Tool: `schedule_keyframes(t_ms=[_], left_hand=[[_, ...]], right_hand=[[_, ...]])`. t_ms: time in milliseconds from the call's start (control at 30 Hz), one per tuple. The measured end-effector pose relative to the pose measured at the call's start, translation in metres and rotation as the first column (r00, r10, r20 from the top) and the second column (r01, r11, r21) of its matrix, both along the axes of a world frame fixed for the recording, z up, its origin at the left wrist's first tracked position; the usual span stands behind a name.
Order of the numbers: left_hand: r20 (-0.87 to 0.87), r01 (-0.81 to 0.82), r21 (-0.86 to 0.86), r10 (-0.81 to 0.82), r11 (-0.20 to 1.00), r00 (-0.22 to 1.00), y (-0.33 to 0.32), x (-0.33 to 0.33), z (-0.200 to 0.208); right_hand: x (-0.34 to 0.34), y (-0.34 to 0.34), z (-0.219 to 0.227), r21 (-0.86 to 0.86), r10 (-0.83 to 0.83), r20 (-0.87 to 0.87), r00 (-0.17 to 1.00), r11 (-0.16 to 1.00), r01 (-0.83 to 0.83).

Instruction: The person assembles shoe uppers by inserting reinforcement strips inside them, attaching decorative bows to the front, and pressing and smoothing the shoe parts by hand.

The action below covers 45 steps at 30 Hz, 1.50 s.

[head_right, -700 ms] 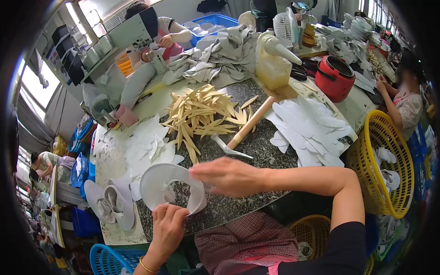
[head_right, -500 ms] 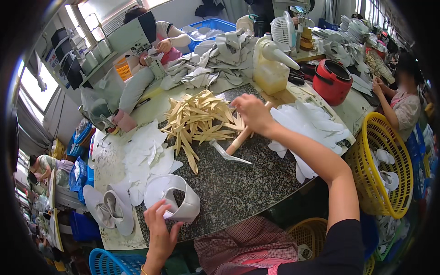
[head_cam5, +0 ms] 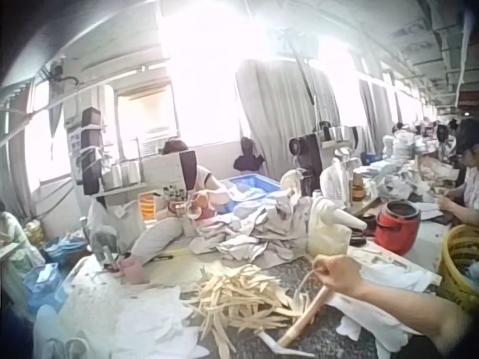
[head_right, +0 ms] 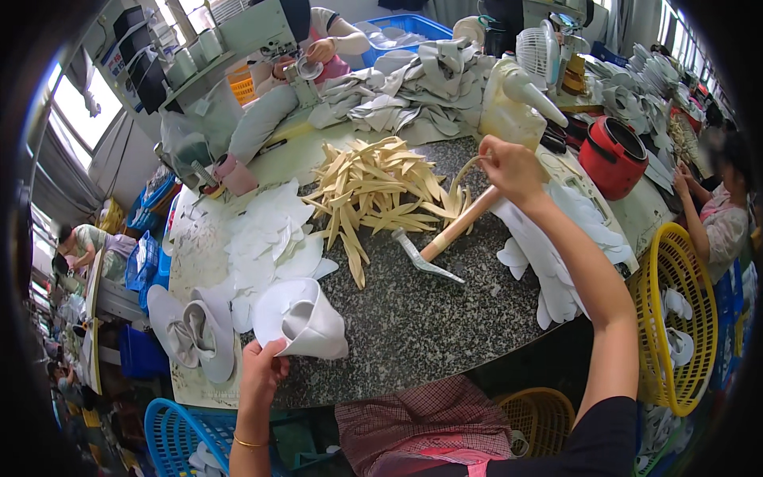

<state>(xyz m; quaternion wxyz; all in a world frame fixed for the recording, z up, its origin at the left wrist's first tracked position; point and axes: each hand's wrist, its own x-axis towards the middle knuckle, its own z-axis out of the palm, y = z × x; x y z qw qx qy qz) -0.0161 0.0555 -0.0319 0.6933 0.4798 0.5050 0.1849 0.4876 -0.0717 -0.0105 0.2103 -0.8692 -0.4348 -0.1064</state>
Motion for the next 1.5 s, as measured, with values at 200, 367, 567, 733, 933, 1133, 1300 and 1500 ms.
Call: schedule_keyframes(t_ms=[200, 367, 567, 733, 933, 1133, 1300, 1500], left_hand=[[-0.104, 0.086, 0.947, 0.041, 0.310, 0.994, -0.064, 0.040, 0.019], [-0.226, 0.210, 0.943, 0.034, 0.256, 0.974, -0.083, 0.053, 0.009], [-0.185, 0.154, 0.964, 0.131, 0.215, 0.974, -0.082, 0.061, -0.004], [0.005, 0.003, 0.860, -0.015, 0.510, 1.000, -0.081, 0.054, -0.020], [0.089, -0.004, 0.780, -0.105, 0.625, 0.991, -0.084, 0.055, -0.023], [0.078, 0.083, 0.664, -0.180, 0.743, 0.981, -0.090, 0.041, -0.022], [-0.154, 0.258, 0.736, -0.217, 0.626, 0.964, -0.085, 0.021, -0.023], [-0.150, 0.337, 0.786, -0.370, 0.518, 0.917, -0.079, 0.015, -0.012]], right_hand=[[-0.050, -0.029, 0.000, 0.553, 0.308, -0.216, 0.926, 0.820, -0.144], [-0.106, -0.045, 0.006, 0.617, 0.484, 0.004, 0.875, 0.687, -0.383], [-0.144, -0.056, 0.007, 0.547, 0.567, -0.038, 0.823, 0.701, -0.458], [-0.148, -0.037, 0.013, 0.792, 0.654, -0.496, 0.571, 0.610, -0.011], [-0.151, -0.013, -0.022, 0.663, 0.628, -0.716, 0.304, 0.748, 0.016], [-0.179, 0.032, -0.022, 0.900, 0.821, -0.347, 0.452, 0.427, -0.084], [-0.190, 0.042, -0.049, 0.386, 0.694, -0.576, 0.432, 0.697, -0.604], [-0.175, 0.048, -0.042, 0.552, 0.641, -0.766, 0.044, 0.691, -0.466]])
